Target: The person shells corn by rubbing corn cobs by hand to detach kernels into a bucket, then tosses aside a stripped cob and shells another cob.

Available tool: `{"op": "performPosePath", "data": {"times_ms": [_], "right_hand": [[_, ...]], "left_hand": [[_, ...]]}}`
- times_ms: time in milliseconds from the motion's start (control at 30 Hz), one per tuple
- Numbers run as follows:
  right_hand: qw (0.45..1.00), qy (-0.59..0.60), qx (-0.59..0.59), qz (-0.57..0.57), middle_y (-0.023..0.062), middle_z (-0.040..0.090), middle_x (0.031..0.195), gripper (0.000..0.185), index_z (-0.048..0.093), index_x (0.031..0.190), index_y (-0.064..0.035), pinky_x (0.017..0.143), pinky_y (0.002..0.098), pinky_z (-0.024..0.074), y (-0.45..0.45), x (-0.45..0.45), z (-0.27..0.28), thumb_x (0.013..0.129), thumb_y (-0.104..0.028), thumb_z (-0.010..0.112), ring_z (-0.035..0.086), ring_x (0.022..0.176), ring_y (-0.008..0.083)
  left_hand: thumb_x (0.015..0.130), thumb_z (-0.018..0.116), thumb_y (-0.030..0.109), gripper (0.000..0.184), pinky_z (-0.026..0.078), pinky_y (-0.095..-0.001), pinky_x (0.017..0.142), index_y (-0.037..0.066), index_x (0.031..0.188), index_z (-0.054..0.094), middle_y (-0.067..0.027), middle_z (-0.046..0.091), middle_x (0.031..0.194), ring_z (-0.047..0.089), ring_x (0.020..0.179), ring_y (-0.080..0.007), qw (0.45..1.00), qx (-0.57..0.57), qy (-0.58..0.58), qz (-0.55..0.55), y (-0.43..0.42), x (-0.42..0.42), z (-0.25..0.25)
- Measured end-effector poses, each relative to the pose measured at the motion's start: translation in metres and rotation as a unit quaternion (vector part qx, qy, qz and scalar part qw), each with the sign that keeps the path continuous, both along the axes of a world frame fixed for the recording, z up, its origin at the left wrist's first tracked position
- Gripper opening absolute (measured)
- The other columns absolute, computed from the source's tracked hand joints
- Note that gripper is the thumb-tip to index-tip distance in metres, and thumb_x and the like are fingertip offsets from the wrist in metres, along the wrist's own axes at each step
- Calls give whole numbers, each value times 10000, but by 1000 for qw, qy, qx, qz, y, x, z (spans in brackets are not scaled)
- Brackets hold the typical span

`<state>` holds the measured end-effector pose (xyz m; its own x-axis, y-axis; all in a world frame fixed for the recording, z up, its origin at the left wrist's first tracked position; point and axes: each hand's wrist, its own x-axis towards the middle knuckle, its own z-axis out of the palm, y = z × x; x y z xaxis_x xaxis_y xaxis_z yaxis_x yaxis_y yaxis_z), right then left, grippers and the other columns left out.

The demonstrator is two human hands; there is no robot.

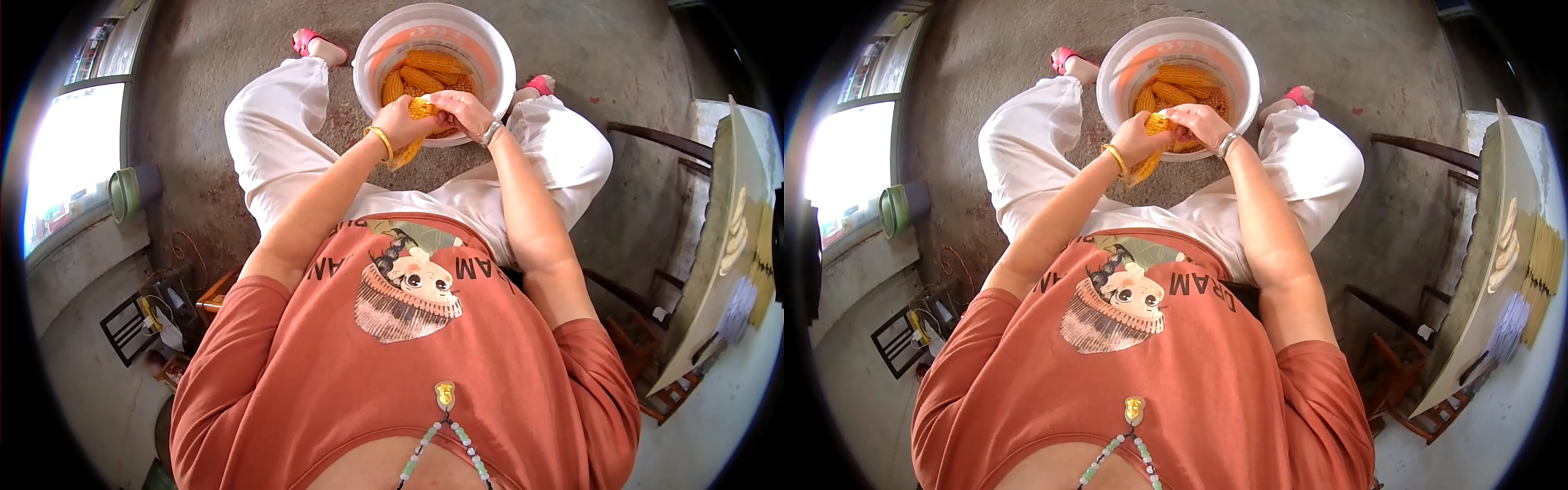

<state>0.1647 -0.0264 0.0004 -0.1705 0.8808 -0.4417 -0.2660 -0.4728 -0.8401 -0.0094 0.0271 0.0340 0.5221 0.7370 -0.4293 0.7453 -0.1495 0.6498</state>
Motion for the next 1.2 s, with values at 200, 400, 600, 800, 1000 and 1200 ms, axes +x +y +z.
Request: {"op": "performPosePath", "data": {"times_ms": [200,400,600,800,1000,1200], "right_hand": [[997,-12,10,77,8,594,790,274,621,988,-46,649,218,474,1,4,-8,936,-292,513,540,688,73],[981,-168,93,19,58,630,854,347,584,1032,0,735,271,472,2,-1,-19,944,-319,481,580,795,138],[980,-190,58,0,62,639,837,362,620,966,1,679,280,479,2,-1,-23,936,-336,490,582,701,143],[989,-141,23,-26,32,621,760,384,641,897,-27,581,244,483,2,3,-30,928,-380,495,575,621,109],[992,-117,2,-52,9,603,724,434,647,872,-54,574,226,472,3,0,-8,919,-455,488,561,613,88],[982,-163,94,16,15,604,761,424,617,937,-55,615,216,463,4,3,9,906,-465,512,561,653,90]], "left_hand": [[679,617,509,636,464,-399,844,-24,1023,568,-239,636,940,615,929,-361,999,-12,14,-35,3,-3,-6],[683,601,492,611,461,-395,844,-13,1025,553,-229,638,927,618,909,-359,996,31,39,-75,-5,1,4],[659,673,535,675,470,-395,804,-13,1031,546,-232,637,928,624,897,-342,996,33,45,-71,-4,3,8],[610,735,560,739,480,-371,764,-18,1041,567,-216,644,911,635,852,-313,993,68,38,-91,-5,-1,9],[647,742,436,602,487,-326,711,-35,991,595,-161,646,843,622,782,-224,994,-29,-84,-56,2,-8,2],[704,715,296,441,482,-308,677,-30,969,581,-124,631,802,599,737,-172,988,-10,-151,-9,3,-11,-13]]}}
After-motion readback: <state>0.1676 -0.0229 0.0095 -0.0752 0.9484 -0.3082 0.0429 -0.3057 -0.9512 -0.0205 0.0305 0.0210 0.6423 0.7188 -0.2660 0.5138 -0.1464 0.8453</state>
